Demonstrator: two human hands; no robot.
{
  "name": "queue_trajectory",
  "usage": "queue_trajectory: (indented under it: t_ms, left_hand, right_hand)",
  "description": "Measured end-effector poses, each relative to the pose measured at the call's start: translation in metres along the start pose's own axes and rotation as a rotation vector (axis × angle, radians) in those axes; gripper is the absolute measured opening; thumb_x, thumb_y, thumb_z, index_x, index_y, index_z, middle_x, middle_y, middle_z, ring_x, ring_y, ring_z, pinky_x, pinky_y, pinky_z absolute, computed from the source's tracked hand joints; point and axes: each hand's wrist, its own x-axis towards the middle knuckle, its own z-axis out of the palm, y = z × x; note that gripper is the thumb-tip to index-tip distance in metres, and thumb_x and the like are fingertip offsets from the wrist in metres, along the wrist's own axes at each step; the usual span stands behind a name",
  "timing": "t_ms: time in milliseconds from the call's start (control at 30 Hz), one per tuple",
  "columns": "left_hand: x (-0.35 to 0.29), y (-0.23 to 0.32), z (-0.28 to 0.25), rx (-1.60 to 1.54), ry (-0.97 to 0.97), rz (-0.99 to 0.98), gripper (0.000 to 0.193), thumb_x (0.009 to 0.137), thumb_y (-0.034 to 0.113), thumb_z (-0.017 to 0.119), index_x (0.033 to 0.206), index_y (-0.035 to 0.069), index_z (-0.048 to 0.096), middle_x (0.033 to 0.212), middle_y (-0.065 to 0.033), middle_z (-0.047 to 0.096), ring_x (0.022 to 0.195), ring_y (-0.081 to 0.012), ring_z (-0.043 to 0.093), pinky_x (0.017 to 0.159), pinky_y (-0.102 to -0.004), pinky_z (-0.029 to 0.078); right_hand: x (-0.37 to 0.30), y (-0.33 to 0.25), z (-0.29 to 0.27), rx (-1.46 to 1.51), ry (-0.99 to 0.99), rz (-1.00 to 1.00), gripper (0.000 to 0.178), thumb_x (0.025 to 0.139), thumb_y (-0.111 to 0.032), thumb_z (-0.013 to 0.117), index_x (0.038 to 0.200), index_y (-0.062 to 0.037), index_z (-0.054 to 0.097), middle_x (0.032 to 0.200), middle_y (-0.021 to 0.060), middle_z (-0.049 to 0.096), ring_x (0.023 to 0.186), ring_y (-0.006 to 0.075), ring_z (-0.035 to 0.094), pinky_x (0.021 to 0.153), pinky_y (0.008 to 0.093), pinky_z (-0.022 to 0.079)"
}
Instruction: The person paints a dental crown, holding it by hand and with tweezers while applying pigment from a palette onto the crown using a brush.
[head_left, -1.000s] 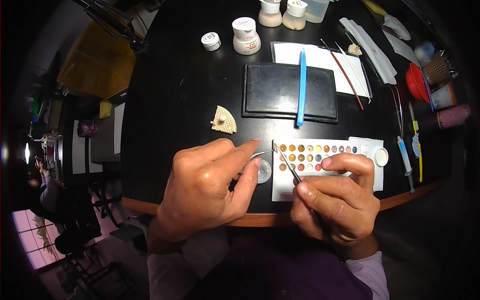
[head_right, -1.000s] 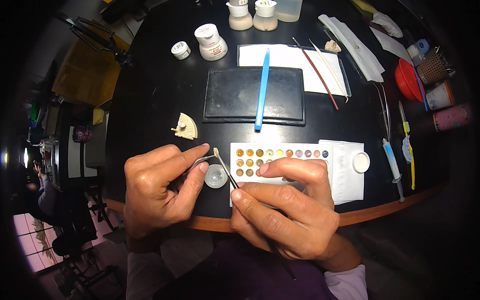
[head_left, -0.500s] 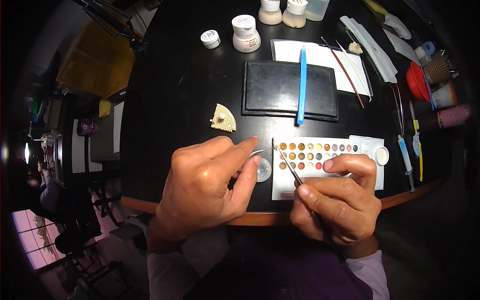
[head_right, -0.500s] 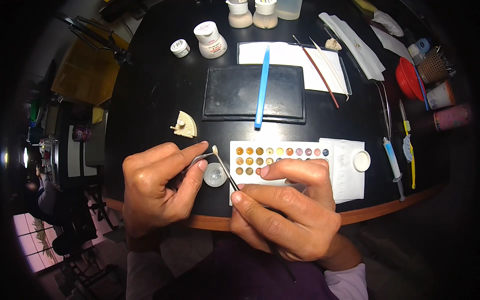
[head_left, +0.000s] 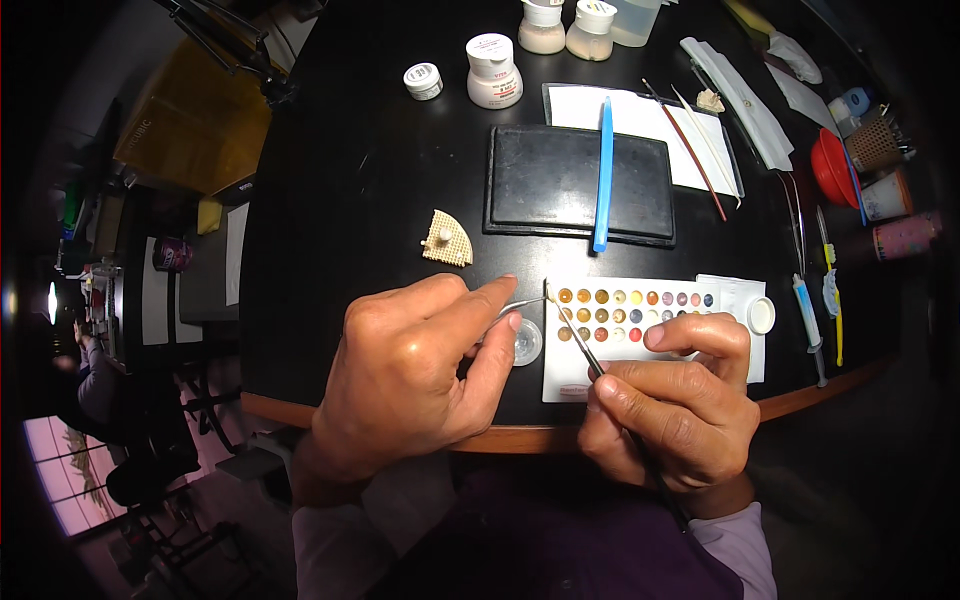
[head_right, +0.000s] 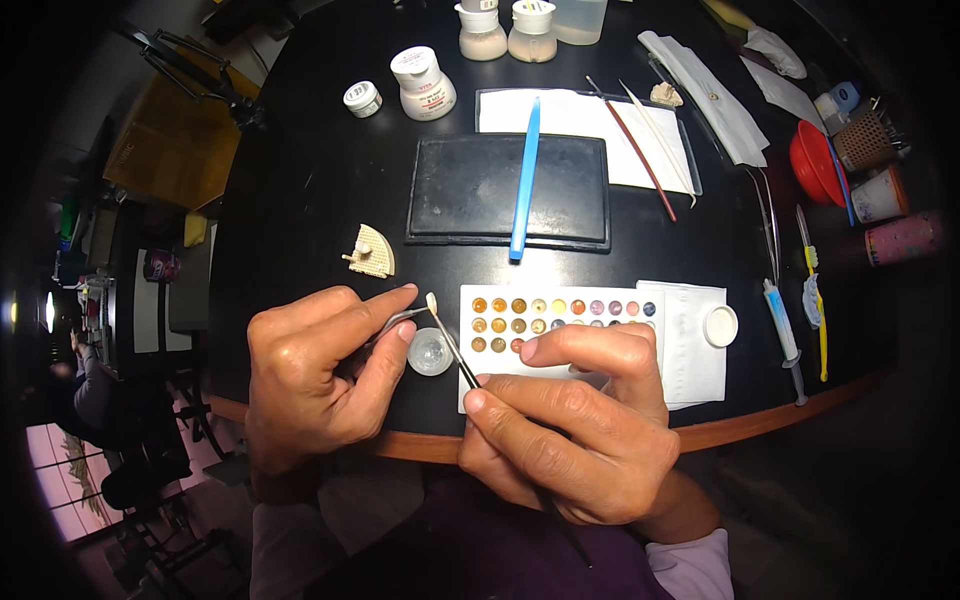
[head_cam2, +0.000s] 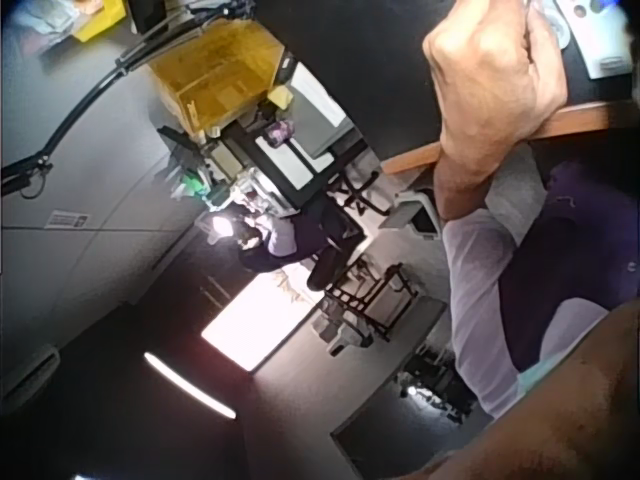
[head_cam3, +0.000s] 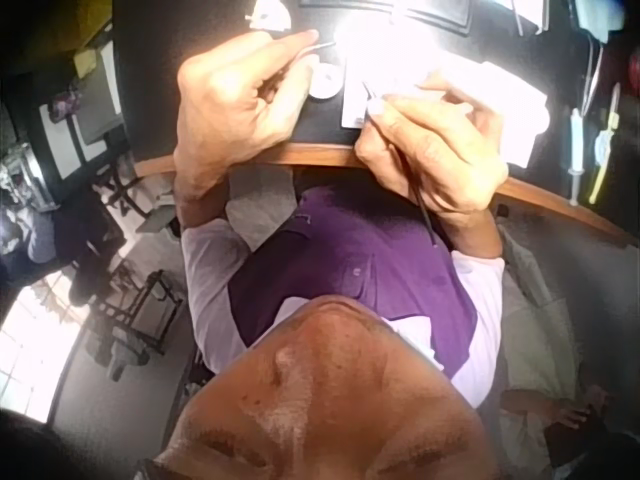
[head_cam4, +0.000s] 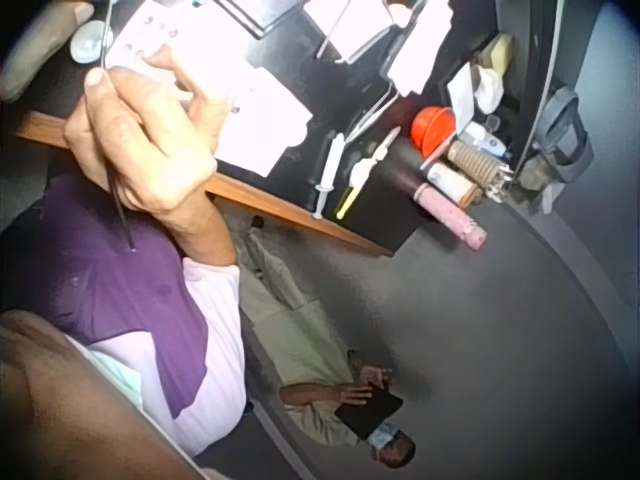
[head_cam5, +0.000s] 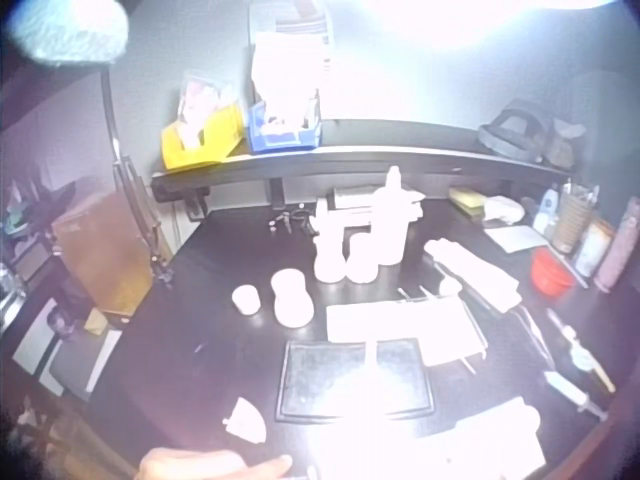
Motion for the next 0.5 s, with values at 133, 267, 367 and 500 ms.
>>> queue_trajectory:
  t_ms: [133, 267, 367, 500]
  left_hand:
    - [0.0019, -0.0004, 0.0009, -0.002, 0.000, 0.010, 0.025, 0.079, -0.006, 0.079, 0.104, -0.005, 0.080, 0.062, -0.0082, 0.060, 0.048, -0.0137, 0.054, 0.045, -0.0295, 0.038]
    - [0.0008, 0.0004, -0.0004, -0.008, 0.011, 0.002, 0.025, 0.080, -0.006, 0.079, 0.104, -0.005, 0.080, 0.061, -0.0080, 0.060, 0.048, -0.0136, 0.054, 0.045, -0.0292, 0.038]
    - [0.0019, 0.0018, -0.0011, -0.045, -0.009, -0.027, 0.024, 0.081, -0.005, 0.079, 0.105, -0.006, 0.080, 0.061, -0.0079, 0.060, 0.048, -0.0129, 0.054, 0.045, -0.0289, 0.037]
    - [0.0008, 0.0035, -0.0034, -0.111, -0.069, -0.090, 0.023, 0.083, -0.004, 0.079, 0.106, -0.006, 0.079, 0.061, -0.0081, 0.060, 0.048, -0.0116, 0.054, 0.045, -0.0286, 0.037]
  right_hand:
    - [0.0023, -0.0001, -0.0005, -0.006, -0.004, 0.016, 0.035, 0.063, -0.003, 0.088, 0.096, -0.0127, 0.081, 0.091, -0.0048, 0.075, 0.097, 0.0214, 0.064, 0.073, 0.0351, 0.044]
    - [0.0033, -0.0031, -0.0029, 0.017, -0.004, 0.013, 0.034, 0.063, -0.002, 0.087, 0.095, -0.0126, 0.081, 0.090, -0.0040, 0.075, 0.096, 0.0218, 0.064, 0.074, 0.0347, 0.046]
    - [0.0013, -0.0006, -0.0025, 0.032, 0.031, 0.014, 0.034, 0.063, -0.002, 0.087, 0.094, -0.0126, 0.080, 0.089, -0.0037, 0.075, 0.095, 0.0220, 0.063, 0.074, 0.0348, 0.048]
    - [0.0022, -0.0002, -0.0024, 0.019, 0.039, 0.004, 0.035, 0.064, -0.002, 0.087, 0.097, -0.0130, 0.080, 0.090, -0.0037, 0.075, 0.095, 0.0219, 0.062, 0.075, 0.0347, 0.048]
